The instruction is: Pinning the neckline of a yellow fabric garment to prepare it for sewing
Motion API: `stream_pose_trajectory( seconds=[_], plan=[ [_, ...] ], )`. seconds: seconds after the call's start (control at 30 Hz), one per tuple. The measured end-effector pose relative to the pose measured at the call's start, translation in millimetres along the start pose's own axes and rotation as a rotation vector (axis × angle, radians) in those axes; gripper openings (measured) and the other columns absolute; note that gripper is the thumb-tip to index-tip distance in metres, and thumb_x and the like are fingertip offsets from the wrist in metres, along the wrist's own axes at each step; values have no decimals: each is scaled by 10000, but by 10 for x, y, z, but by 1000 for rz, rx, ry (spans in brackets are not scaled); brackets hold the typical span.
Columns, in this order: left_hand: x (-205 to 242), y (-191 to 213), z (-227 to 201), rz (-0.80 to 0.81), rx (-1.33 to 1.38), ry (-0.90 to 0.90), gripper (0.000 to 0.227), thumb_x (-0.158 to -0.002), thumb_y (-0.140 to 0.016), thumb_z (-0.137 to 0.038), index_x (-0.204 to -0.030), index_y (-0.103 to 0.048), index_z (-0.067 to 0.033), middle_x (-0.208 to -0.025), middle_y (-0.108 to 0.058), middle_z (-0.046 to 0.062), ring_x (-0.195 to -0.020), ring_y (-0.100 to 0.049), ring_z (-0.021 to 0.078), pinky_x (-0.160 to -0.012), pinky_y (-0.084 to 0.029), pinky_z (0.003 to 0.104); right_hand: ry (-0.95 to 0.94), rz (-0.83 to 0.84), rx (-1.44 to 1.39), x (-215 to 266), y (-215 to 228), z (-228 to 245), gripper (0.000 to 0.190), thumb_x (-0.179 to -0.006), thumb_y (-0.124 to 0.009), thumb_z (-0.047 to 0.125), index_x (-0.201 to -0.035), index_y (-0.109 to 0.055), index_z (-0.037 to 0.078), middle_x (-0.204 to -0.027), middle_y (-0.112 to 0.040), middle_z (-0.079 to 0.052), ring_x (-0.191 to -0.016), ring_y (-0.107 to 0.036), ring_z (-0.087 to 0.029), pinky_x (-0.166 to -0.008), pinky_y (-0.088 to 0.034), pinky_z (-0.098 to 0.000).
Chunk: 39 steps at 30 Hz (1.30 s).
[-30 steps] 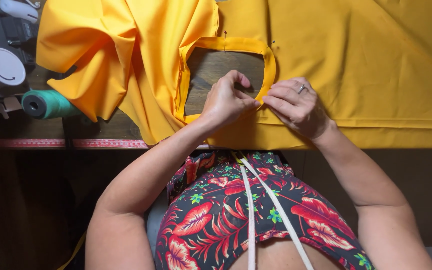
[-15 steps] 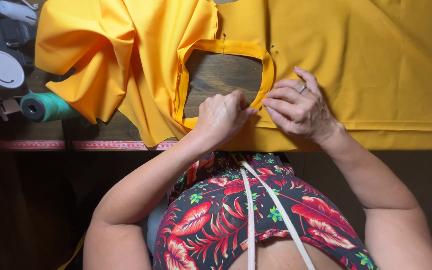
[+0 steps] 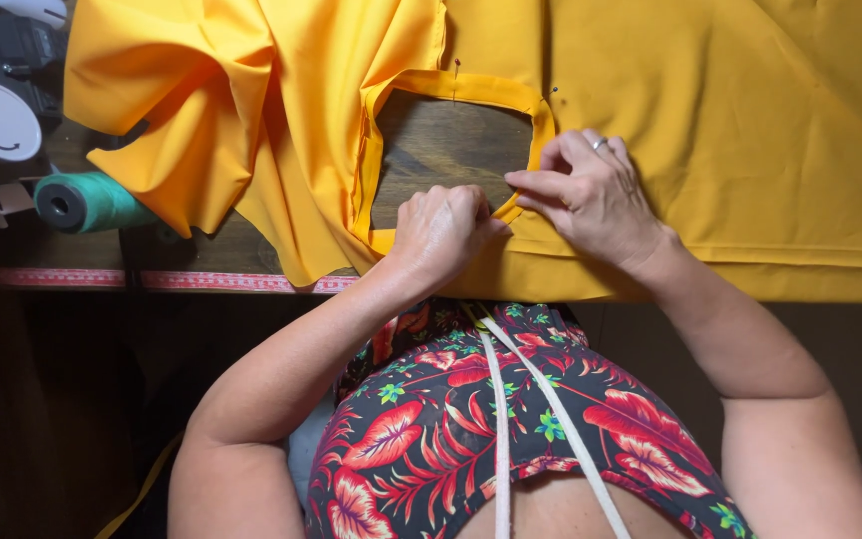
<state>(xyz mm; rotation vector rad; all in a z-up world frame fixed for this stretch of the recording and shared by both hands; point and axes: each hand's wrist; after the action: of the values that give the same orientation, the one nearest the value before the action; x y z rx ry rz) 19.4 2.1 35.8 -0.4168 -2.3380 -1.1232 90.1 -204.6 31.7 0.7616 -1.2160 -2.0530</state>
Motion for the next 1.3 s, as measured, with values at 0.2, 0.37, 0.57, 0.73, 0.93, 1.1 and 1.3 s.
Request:
stream_pose_trajectory(
  seconds=[0.2,0.37,0.57,0.73,0.93,1.1,1.3],
  plan=[
    [52,-101,103,-124,15,-119,204,-895,-656,-391,-891,-677,-188,-738,-704,149,-810,-738,436,-715,-586,544,58,221,-71,-250,73,-72,287,-890,-781,321,-1174,-769,287,-1170,-592,-64,-982,-588,-268,-878,-443,-418],
    [69,-283,125,-314,15,-324,108,-940,-623,-321,-928,-618,-214,-754,-682,59,-702,-693,365,-543,-486,534,244,312,-27,-419,105,-195,199,-872,-774,255,-1064,-724,239,-1135,-631,-6,-1058,-594,-257,-889,-402,-452],
    [100,-381,165,-438,-4,-473,120,-968,-655,-266,-947,-556,-200,-755,-640,25,-651,-630,309,-437,-386,498,306,568,-60,-598,169,-310,133,-811,-751,167,-843,-689,281,-939,-667,117,-1051,-559,-204,-919,-313,-476],
    [45,-434,205,-327,58,-313,351,-959,-635,-538,-1024,-584,-196,-770,-734,106,-703,-696,421,-515,-461,564,323,703,11,-640,75,-424,194,-838,-726,574,-940,-793,423,-852,-678,166,-1006,-557,-178,-924,-262,-494],
    [42,-241,177,-222,91,-208,294,-901,-703,-517,-1083,-736,-289,-848,-781,106,-838,-708,445,-620,-490,568,316,714,-74,-604,-16,-485,101,-866,-734,478,-946,-780,437,-837,-671,201,-1000,-521,-148,-966,-210,-488],
    [-8,-15,92,-18,84,-111,425,-882,-767,-523,-751,-680,-128,-799,-718,231,-842,-622,552,-612,-436,559,294,686,108,-633,21,-301,142,-893,-712,461,-797,-740,359,-796,-694,179,-1010,-576,-180,-1020,-250,-514],
    [-84,-122,70,-13,-139,-9,384,-833,-770,-578,-937,-766,-209,-921,-743,203,-897,-687,485,-744,-505,563,249,540,-8,-601,59,-208,292,-766,-864,382,-821,-621,230,-729,-677,123,-926,-600,-212,-1040,-246,-511]
  ],
)
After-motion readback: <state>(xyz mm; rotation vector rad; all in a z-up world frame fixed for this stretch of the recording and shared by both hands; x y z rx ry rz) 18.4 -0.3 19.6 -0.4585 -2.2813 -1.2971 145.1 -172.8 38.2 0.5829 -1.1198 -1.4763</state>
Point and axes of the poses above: each hand's wrist, its own x-axis away from the middle knuckle, its own y-axis out of the back of the hand, z = x × y
